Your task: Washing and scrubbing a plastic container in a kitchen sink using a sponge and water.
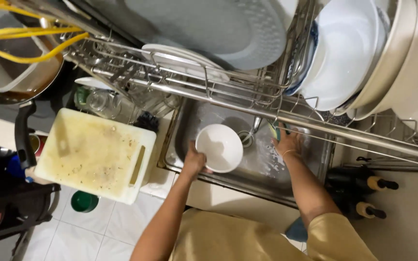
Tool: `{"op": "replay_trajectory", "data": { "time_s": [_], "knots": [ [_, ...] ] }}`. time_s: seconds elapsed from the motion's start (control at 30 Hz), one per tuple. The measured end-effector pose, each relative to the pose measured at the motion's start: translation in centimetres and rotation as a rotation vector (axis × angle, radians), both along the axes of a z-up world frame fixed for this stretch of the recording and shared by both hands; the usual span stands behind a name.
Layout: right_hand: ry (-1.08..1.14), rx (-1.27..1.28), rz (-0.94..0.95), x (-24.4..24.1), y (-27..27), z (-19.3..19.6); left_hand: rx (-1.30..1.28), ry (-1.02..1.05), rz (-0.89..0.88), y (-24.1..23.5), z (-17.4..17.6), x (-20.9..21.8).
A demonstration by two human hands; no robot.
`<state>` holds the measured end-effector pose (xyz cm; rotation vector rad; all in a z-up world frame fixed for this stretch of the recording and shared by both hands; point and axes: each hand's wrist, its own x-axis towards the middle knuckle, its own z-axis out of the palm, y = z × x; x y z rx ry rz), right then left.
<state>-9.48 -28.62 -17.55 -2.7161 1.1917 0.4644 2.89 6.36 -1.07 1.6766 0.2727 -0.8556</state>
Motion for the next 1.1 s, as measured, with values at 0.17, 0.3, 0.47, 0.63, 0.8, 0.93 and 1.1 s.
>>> {"op": "replay_trajectory", "data": {
  "time_s": [0.17,0.3,0.47,0.63,0.8,0.93,1.1],
  "knots": [
    [-0.115,0.125,-0.104,-1.5,-0.1,-1.6,0.033,0.143,-0.133,-0.4,-1.0,-2.5],
    [-0.091,0.380,-0.332,-2.6,2.0,5.7,-0.133,0.284,-0.124,-0.9,-2.0,-4.8],
    [-0.567,0.379,-0.474,-5.4,0.4,1.1,-0.223,0.288,-0.206,-3.2,0.9,-6.6],
    [-0.653,0.461,-0.530,-6.2,2.1,6.9,-0.282,0.246,-0.210,-5.4,1.6,-8.0],
    [-0.596,0.915,-0.118,-6.0,8.9,16.1,-0.311,0.203,-0.199,-6.4,2.1,-8.6],
    [-0.313,0.731,0.220,-4.6,11.5,18.1,-0.307,0.217,-0.175,-6.5,5.6,-9.3],
    [-0.632,-0.061,0.363,-4.9,12.6,12.6,-0.139,0.080,-0.241,-5.1,8.2,-8.7]
  ]
}}
